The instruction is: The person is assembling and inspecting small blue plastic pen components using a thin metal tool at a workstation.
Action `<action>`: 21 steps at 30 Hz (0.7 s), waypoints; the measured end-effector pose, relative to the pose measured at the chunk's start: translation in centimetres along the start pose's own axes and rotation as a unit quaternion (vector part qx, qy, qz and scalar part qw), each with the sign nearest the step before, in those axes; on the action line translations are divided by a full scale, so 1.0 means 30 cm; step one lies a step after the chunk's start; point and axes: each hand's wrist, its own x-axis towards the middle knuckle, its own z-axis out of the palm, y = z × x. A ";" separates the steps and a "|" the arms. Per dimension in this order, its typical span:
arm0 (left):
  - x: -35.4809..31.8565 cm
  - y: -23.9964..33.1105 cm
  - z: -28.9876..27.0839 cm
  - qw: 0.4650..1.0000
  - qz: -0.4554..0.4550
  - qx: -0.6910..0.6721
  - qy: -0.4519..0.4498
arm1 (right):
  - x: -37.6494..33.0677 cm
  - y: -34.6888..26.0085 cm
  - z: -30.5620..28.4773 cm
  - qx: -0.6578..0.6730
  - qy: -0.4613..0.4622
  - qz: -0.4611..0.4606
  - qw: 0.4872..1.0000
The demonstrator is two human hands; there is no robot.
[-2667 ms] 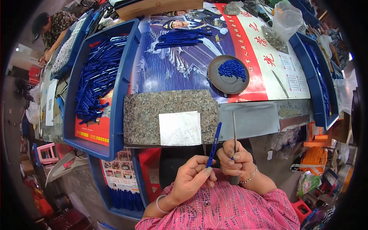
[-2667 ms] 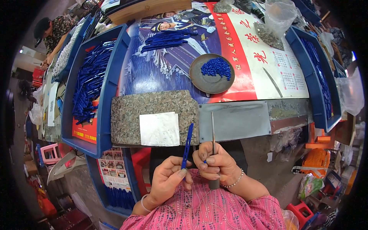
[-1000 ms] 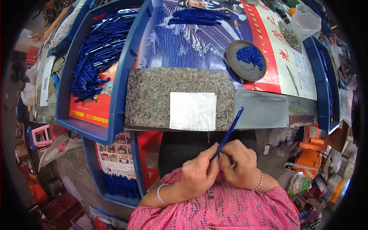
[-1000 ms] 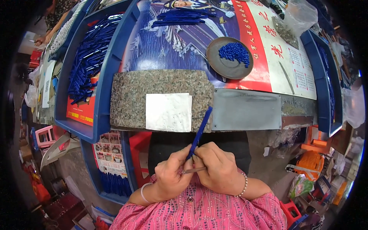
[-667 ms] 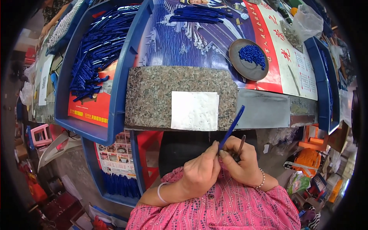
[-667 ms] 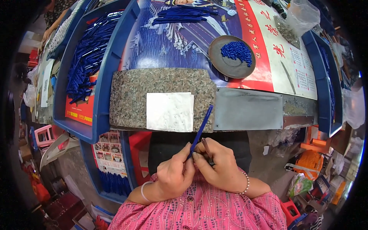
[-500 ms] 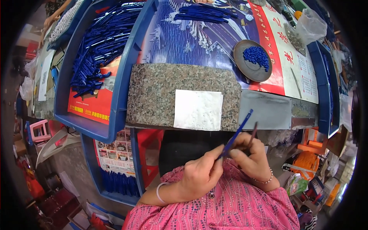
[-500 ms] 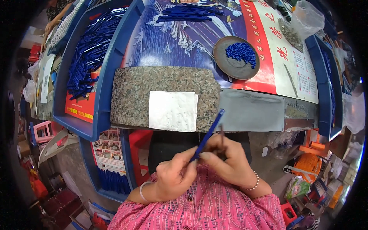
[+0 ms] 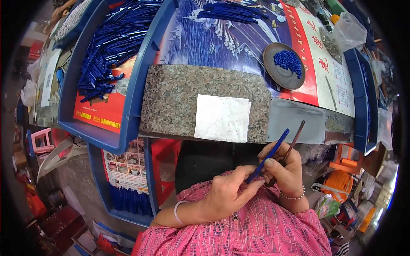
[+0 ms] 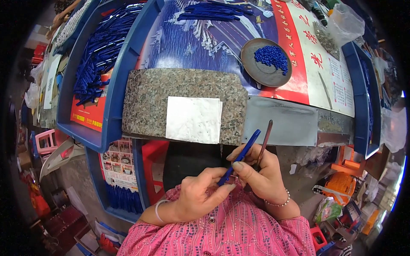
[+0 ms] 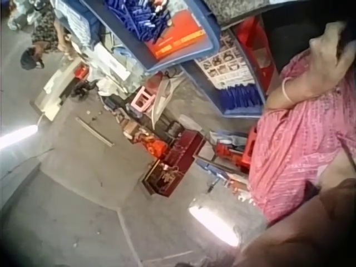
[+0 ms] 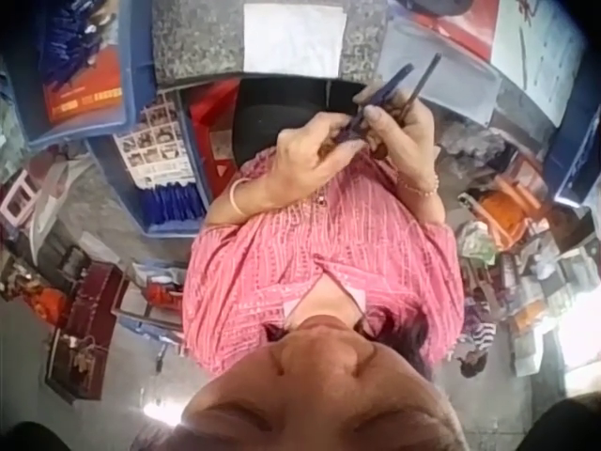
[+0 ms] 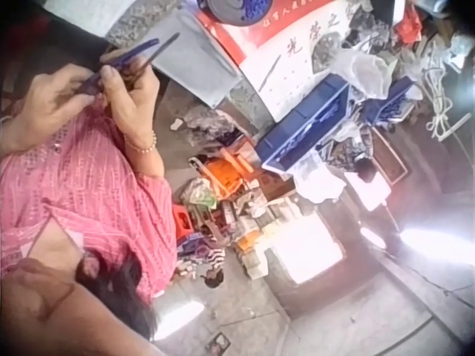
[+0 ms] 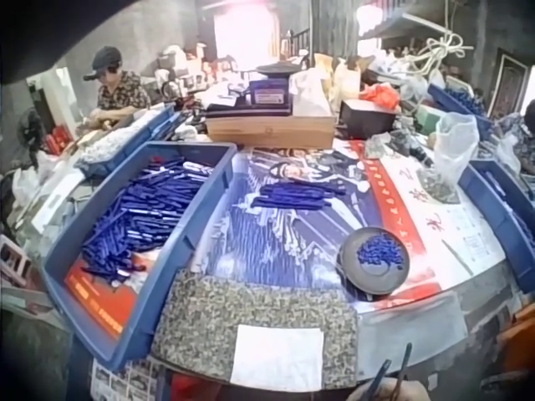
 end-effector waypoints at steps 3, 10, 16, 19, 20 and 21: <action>-0.006 -0.025 0.010 1.000 -0.003 -0.012 -0.004 | -0.003 -0.007 0.028 -0.052 0.029 0.005 0.998; -0.007 -0.038 0.007 0.998 0.047 0.027 0.019 | -0.001 -0.007 0.041 -0.078 0.023 -0.012 0.997; 0.003 -0.050 -0.025 0.997 -0.031 -0.063 -0.005 | 0.025 -0.047 0.063 -0.118 0.006 -0.046 0.992; 0.007 -0.043 -0.071 0.978 -0.122 -0.164 -0.043 | 0.059 -0.084 0.070 -0.197 -0.007 -0.072 0.978; 0.009 -0.037 -0.086 0.952 -0.192 -0.232 -0.052 | 0.077 -0.095 0.070 -0.229 -0.005 -0.071 0.971; 0.005 -0.059 -0.099 0.936 -0.185 -0.295 -0.062 | 0.092 -0.102 0.074 -0.259 -0.008 -0.071 0.963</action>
